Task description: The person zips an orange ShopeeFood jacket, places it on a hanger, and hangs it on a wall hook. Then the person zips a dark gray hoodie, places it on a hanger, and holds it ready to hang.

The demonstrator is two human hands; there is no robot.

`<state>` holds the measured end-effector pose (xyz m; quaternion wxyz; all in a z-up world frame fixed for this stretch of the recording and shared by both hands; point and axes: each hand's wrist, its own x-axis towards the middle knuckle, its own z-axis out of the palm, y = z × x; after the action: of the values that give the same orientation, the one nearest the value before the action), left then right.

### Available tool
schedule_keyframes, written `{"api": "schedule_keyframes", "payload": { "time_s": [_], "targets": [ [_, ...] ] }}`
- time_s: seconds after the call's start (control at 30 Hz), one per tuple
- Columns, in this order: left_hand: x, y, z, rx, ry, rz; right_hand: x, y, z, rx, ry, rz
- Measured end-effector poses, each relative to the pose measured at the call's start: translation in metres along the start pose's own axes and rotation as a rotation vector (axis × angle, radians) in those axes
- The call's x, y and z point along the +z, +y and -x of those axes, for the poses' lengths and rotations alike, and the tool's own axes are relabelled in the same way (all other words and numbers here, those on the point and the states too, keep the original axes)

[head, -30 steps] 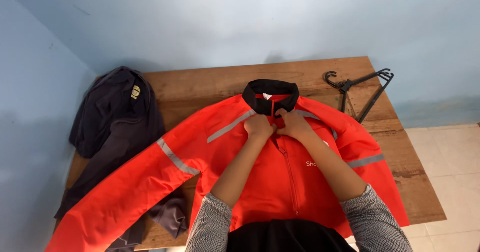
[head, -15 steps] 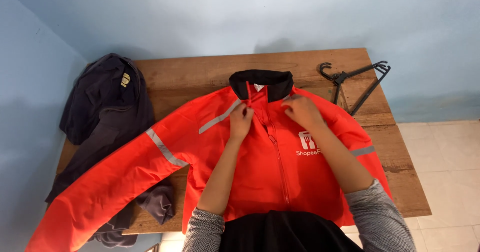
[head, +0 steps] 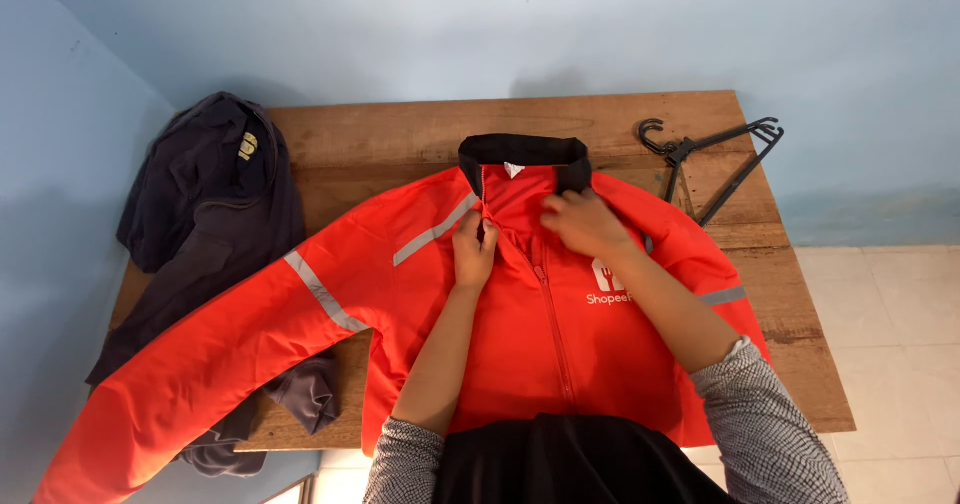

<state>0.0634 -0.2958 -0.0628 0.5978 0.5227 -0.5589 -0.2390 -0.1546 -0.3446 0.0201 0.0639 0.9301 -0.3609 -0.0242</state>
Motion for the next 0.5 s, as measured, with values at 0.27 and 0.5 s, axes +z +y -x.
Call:
{"api": "schedule_keyframes", "payload": {
  "time_s": [0.27,0.5],
  "targets": [
    [-0.005,0.033,-0.001,0.192,0.031,-0.164,0.034,0.041,0.026,0.159,0.207,-0.046],
    [0.014,-0.005,0.008,0.287,-0.139,-0.633,-0.038,0.126,0.059,0.404,0.400,-0.501]
  ]
}}
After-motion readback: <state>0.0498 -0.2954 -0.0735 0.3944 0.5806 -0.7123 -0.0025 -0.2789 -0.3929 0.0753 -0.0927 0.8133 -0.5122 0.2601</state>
